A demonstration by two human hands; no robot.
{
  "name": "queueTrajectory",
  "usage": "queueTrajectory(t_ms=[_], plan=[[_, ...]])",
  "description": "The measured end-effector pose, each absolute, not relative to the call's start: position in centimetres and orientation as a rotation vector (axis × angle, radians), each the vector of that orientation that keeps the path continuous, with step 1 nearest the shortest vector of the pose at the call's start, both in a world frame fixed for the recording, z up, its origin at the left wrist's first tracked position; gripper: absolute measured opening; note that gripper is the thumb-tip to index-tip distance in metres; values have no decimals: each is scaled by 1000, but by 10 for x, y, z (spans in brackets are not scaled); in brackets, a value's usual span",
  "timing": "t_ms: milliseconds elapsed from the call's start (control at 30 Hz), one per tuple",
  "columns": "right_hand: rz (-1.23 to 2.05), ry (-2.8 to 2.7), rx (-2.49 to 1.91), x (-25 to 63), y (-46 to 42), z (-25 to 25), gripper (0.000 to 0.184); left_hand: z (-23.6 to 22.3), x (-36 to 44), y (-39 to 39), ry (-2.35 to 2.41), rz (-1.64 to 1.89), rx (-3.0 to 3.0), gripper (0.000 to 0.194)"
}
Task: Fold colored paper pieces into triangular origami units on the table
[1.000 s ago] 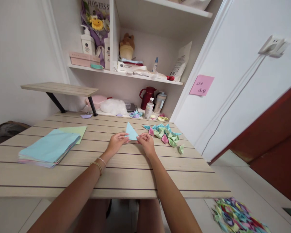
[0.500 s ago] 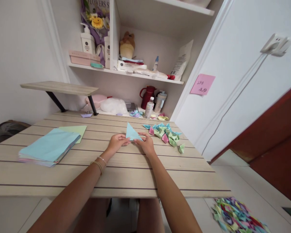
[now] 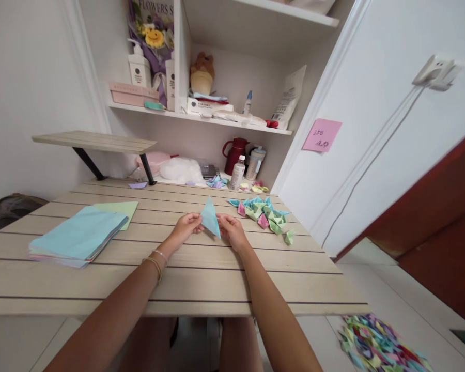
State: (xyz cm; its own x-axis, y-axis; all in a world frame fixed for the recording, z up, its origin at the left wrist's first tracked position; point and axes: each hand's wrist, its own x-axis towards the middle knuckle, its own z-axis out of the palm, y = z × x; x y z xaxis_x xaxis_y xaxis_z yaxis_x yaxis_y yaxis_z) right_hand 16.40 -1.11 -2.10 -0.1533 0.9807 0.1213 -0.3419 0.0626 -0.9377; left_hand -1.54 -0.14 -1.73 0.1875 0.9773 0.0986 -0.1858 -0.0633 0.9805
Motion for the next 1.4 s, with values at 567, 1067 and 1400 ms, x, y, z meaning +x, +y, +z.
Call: queueTrajectory(t_ms=[567, 1067, 1400], plan=[[1314, -1248, -834, 160, -15, -20, 34, -19, -14, -2, 875, 1032, 1283, 30], [906, -1549, -866, 163, -13, -24, 22, -13, -13, -8, 902, 1018, 1247, 36], [1131, -1526, -891, 167, -15, -20, 24, -15, -14, -3, 961, 1168, 1281, 33]])
